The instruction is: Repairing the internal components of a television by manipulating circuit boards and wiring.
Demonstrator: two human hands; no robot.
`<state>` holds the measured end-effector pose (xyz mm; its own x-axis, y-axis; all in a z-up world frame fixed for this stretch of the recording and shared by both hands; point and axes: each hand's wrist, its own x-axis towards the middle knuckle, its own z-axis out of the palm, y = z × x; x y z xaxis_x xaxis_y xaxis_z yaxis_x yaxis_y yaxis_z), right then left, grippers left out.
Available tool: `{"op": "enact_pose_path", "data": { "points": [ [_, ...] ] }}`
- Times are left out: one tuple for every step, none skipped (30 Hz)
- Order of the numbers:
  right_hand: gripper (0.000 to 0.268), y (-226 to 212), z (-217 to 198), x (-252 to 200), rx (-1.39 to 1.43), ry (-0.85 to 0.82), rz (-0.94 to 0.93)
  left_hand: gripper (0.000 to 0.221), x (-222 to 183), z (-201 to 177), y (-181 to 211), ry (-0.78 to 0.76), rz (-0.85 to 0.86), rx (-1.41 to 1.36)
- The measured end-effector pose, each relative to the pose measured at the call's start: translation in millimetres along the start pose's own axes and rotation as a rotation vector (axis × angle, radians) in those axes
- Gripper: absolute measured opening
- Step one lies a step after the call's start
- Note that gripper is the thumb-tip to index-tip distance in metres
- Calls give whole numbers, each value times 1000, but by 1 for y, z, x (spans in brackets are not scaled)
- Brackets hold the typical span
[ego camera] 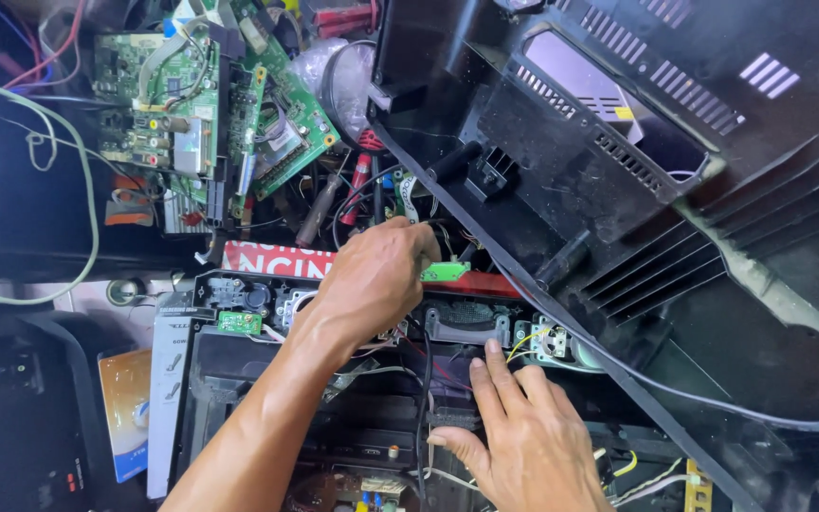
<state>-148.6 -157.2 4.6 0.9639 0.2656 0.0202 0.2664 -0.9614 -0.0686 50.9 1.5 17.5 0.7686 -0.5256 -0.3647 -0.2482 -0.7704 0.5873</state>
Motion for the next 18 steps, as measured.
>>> {"op": "enact_pose_path", "data": {
  "points": [
    [84,0,-1,1,-1,2,-2,36,0,1,0,3,0,0],
    [84,0,-1,1,-3,1,-3,36,0,1,-1,4,24,1],
    [84,0,-2,1,-4,0,-4,36,0,2,-1,5,47,2],
    [84,-1,-2,1,-4,0,-4,36,-1,3,-1,5,47,2],
    [84,-1,-2,0,0,-4,-2,35,-1,4,0,0,52,-1],
    [84,-1,-1,0,3,-8,2,35,0,4,0,-4,59,-4],
    [84,0,-2,1,2,-6,3,35,1,7,-2,-3,60,-4],
    [84,-1,-2,0,-6,-9,0,35,2,10,-4,21,100,9],
    [83,-1,-2,0,-14,-11,-2,34,2,13,-7,45,139,21],
    [83,-1,-2,0,-15,-11,-2,34,1,12,-6,45,139,21],
    [84,-1,-1,0,-13,-7,-3,30,-1,11,-5,30,152,-9],
    [84,-1,-1,0,-11,-5,-5,25,-2,10,-3,16,163,-39],
    [84,-1,-1,0,-12,-5,-5,25,-2,11,-4,17,163,-40],
    [84,-1,-1,0,-15,-8,-5,26,-2,13,-5,14,199,-27],
    [85,-1,-1,0,-19,-11,-5,27,-2,14,-6,10,236,-14],
    [85,-1,-1,0,-19,-11,-5,27,-2,13,-5,11,237,-14],
    [85,-1,-1,0,-16,-12,-4,27,-3,12,-3,-2,236,-19],
    [84,-1,-1,0,-13,-14,-3,27,-3,11,-2,-15,235,-25]
  ]
}}
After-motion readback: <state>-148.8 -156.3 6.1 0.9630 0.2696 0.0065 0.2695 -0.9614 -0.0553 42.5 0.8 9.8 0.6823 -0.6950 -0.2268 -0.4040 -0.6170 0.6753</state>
